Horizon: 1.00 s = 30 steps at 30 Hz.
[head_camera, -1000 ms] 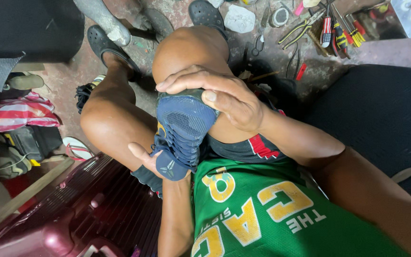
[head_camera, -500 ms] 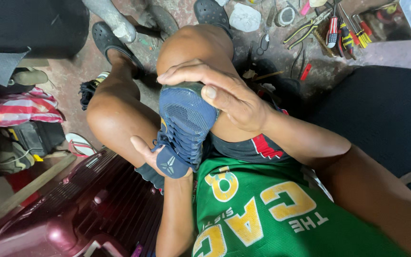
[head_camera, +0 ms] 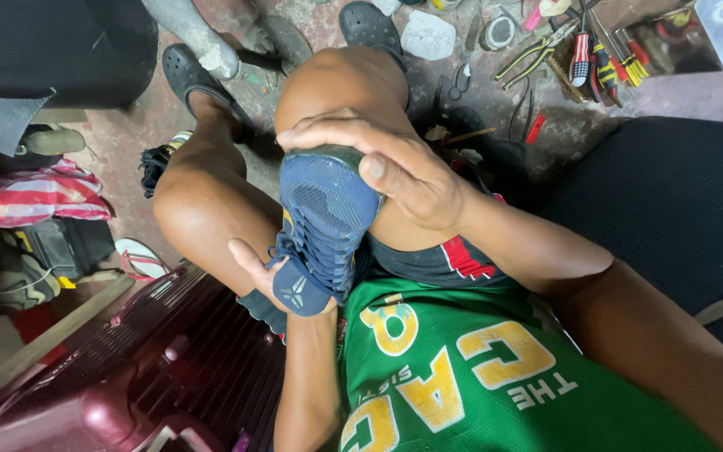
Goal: The person holds a blue Nike sneaker and repeatedly rubs its upper mesh and sole with their hands. They rotate the shoe to access different sides, including the toe, heel, and lateral panels, while seated on the floor.
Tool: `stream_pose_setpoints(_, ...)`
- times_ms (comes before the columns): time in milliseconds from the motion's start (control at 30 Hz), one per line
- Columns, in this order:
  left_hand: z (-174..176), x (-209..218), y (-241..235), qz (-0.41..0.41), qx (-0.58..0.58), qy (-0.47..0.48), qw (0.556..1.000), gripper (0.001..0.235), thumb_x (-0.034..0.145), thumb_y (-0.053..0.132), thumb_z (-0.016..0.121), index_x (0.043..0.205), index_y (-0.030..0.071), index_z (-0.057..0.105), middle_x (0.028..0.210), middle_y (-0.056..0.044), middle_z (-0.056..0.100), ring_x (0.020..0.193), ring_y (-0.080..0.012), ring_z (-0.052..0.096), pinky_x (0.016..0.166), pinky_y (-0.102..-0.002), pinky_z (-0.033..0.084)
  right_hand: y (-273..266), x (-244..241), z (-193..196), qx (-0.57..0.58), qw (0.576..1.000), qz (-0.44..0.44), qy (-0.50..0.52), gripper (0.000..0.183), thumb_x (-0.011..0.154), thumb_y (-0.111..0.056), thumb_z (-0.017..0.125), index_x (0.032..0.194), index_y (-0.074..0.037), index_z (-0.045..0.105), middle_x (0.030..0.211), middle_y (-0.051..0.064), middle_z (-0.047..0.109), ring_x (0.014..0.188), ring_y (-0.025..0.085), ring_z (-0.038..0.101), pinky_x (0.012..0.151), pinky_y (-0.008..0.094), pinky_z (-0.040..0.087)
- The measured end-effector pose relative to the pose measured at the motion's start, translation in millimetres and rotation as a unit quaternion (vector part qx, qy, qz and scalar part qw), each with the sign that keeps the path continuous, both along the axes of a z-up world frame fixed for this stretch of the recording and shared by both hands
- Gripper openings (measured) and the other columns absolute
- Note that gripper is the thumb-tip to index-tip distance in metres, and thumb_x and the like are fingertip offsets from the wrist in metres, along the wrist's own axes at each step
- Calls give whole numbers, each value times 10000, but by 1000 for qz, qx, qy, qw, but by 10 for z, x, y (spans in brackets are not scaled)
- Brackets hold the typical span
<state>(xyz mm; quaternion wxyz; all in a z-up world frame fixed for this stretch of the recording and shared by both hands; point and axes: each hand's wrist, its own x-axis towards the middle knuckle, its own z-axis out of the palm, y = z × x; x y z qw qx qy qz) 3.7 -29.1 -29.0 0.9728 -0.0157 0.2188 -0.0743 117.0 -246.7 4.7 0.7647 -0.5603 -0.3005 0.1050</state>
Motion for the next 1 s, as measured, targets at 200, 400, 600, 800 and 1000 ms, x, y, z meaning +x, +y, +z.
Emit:
stream_pose_setpoints(200, -7, -67, 10, 7, -28, 3, 1000, 1122, 937, 780, 493, 1624, -68, 234, 1655, -217, 316, 1496, -365, 367, 1271, -492, 278, 59, 21, -57, -4, 999, -26, -29, 678, 1185, -562, 255, 1474, 0, 498, 1479, 149, 565, 1436, 259, 522, 1228, 385, 369)
stream_pose_setpoints(400, 125, -38, -22, -17, -3, 3, 1000, 1175, 896, 818, 509, 1626, -59, 229, 1651, -226, 334, 1483, -382, 393, 1250, -510, 324, 61, 62, -38, 5, 1000, -10, -27, 797, 1147, -647, 200, 1482, 20, 477, 1494, 161, 555, 1427, 262, 521, 1239, 392, 372)
stream_pose_setpoints(600, 266, 8, -151, -12, -16, 9, 1000, 1158, 903, 792, 521, 1629, -65, 238, 1661, -238, 323, 1495, -400, 377, 1247, -538, 312, 86, 35, -58, 18, 1000, -19, -6, 811, 1142, -650, 215, 1524, 26, 450, 1466, 178, 556, 1387, 256, 543, 1239, 377, 409)
stream_pose_setpoints(800, 294, 31, -305, 19, -1, 21, 1000, 1089, 912, 765, 550, 1631, 1, 260, 1682, -195, 305, 1512, -385, 359, 1266, -533, 296, 130, 36, -91, 29, 999, -25, 23, 838, 1124, -681, 227, 1478, 39, 472, 1449, 174, 587, 1356, 238, 587, 1201, 357, 445)
stream_pose_setpoints(1000, 323, 55, -309, -3, 24, 9, 1000, 1093, 906, 746, 543, 1631, -22, 262, 1675, -204, 317, 1514, -389, 357, 1262, -535, 287, 137, -3, -125, 51, 998, -26, 19, 891, 1096, -729, 264, 1533, 37, 392, 1503, 172, 540, 1414, 231, 534, 1207, 345, 389)
